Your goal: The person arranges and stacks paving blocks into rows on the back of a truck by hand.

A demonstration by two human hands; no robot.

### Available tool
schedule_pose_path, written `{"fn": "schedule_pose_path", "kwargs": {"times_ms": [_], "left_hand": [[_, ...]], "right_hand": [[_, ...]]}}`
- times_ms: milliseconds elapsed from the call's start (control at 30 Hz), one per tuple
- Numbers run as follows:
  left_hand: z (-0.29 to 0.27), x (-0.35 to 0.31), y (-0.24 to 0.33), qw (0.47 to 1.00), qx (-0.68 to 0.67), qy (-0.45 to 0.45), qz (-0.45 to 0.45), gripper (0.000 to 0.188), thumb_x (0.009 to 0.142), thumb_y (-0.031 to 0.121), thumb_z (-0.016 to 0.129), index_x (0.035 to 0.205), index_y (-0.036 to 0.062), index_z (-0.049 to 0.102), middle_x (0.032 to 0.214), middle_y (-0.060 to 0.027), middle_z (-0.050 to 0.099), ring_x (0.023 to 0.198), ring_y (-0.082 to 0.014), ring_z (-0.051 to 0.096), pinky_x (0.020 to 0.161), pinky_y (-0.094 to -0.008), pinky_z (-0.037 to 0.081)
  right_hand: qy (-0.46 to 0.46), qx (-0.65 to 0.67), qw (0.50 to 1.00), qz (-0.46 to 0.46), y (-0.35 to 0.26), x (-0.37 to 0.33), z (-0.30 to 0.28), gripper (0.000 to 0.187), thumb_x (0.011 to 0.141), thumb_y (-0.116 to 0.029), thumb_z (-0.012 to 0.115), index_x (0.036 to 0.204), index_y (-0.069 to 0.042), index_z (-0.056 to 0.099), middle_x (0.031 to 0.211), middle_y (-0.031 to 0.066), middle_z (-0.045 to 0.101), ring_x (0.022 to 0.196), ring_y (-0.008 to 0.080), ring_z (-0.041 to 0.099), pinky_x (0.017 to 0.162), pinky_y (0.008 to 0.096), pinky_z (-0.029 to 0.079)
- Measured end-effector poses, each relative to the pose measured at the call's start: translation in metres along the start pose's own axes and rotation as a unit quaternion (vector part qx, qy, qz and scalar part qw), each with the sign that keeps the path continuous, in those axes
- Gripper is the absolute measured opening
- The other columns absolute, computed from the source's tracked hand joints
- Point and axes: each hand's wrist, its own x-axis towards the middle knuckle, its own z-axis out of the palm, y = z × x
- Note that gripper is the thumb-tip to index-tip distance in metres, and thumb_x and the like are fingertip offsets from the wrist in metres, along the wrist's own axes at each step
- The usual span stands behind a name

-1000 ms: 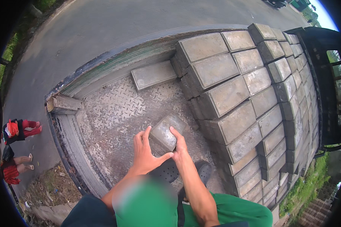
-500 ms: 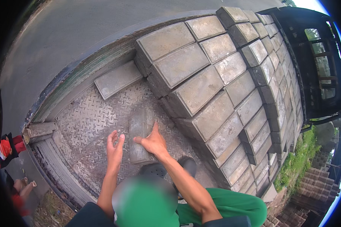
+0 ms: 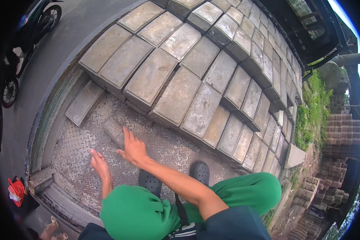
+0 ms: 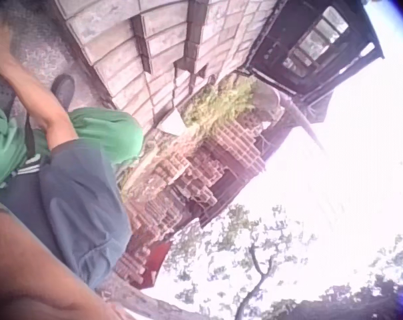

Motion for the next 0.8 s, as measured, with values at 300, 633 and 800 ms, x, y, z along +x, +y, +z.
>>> {"fn": "schedule_pose_path", "kwargs": {"times_ms": [300,633,800], "left_hand": [[0.039,0.028,0.017,0.973,0.129,-0.04,0.188,0.052,0.105,0.032,0.058,0.143,-0.0026,0.048,0.141,-0.0168,0.054,0.129,-0.0237,0.053,0.107,-0.0346,0.042],[-0.001,-0.042,0.002,0.968,0.234,-0.076,-0.047,0.069,0.098,0.052,0.063,0.146,0.0053,0.048,0.143,-0.0138,0.056,0.126,-0.0275,0.056,0.102,-0.046,0.044],[0.006,-0.085,0.06,0.975,0.197,-0.099,-0.035,0.063,0.1,0.049,0.06,0.146,0.0071,0.049,0.141,-0.0117,0.058,0.126,-0.0252,0.057,0.101,-0.0458,0.044]], "right_hand": [[-0.068,0.049,0.996,0.042,0.002,-0.032,-0.032,0.128,0.065,-0.038,0.094,0.162,-0.009,0.015,0.129,0.0268,0.055,0.11,0.0472,0.064,0.085,0.0535,0.058],[-0.045,0.12,0.991,0.025,0.025,-0.015,-0.016,0.077,0.066,-0.009,0.079,0.133,0.001,0.041,0.114,0.0267,0.064,0.098,0.0435,0.071,0.08,0.0517,0.059],[-0.038,0.172,0.982,0.068,0.039,-0.012,-0.028,0.072,0.068,-0.014,0.079,0.129,0.003,0.046,0.112,0.0263,0.068,0.1,0.0425,0.071,0.085,0.0501,0.059]]}}
